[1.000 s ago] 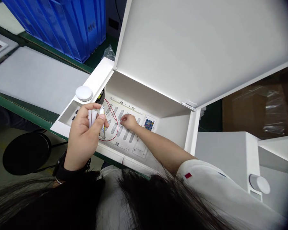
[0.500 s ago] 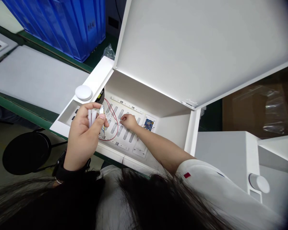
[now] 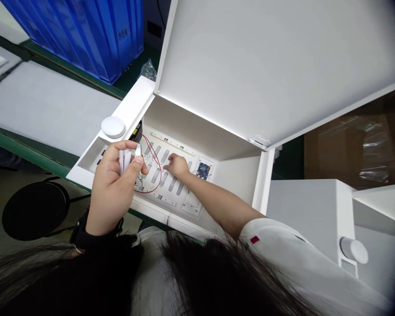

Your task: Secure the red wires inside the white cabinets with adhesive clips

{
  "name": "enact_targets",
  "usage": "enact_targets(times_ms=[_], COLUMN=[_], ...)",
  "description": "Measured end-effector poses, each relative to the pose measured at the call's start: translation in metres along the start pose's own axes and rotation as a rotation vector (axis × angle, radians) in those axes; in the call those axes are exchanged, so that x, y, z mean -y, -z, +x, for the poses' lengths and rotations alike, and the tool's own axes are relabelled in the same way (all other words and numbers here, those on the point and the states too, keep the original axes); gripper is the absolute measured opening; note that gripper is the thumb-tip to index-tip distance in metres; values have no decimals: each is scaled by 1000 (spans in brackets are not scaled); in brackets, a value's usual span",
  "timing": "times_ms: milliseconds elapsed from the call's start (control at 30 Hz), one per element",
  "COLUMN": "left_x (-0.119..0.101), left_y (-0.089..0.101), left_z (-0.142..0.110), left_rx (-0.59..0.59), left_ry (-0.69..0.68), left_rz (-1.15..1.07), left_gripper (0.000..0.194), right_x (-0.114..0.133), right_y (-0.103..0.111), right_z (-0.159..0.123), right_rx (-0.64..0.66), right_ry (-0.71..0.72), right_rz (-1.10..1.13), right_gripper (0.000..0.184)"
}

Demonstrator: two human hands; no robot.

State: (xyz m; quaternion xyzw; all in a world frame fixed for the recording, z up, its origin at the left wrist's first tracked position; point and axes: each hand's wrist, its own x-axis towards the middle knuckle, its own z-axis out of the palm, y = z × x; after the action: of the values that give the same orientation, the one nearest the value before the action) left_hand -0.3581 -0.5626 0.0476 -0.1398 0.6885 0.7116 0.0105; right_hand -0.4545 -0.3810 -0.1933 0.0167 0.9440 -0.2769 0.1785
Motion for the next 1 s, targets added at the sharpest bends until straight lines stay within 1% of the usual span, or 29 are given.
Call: enact_targets(times_ms=[133, 233, 300, 400, 467, 567, 633, 700, 800, 867, 933, 1000], left_x=[0, 1, 1, 1, 1, 1, 2, 2, 4, 4, 4, 3], left_y=[0, 0, 0, 0, 0, 0, 0, 1, 1, 1, 1, 2], left_z=[0, 0, 0, 0, 0, 0, 1, 1, 2, 2, 2, 1], left_rx=[5, 5, 3, -9, -15, -15, -9, -1, 8, 12, 14, 19], left_ry=[-6, -10, -7, -6, -8, -8, -6, -6, -14, -31, -44, -50], left_rz=[13, 15, 7, -11, -27, -30, -25, -17, -2, -1, 1, 5], left_gripper=[23, 23, 23, 22, 22, 23, 23, 24, 23, 22, 23, 30], right_x=[-5, -4, -1, 6, 11, 17, 18, 19, 16, 15, 14, 16], right_y=[-1, -3, -4, -2, -1, 0, 1, 3, 9, 11, 11, 11], right_z=[6, 6, 3, -5, -11, -18, -18, -13, -5, -2, -4, -8], right_rx=[-38, -51, -40, -35, -22, 44, 77, 80, 42, 22, 25, 54], right_ry=[-72, -96, -98, -39, -4, 8, 11, -21, -140, -177, -146, -93], right_rz=[64, 68, 31, -114, -207, -270, -291, -285, -237, -233, -263, -312], right_gripper=[30, 24, 21, 19, 24, 36, 47, 56, 55, 51, 52, 63])
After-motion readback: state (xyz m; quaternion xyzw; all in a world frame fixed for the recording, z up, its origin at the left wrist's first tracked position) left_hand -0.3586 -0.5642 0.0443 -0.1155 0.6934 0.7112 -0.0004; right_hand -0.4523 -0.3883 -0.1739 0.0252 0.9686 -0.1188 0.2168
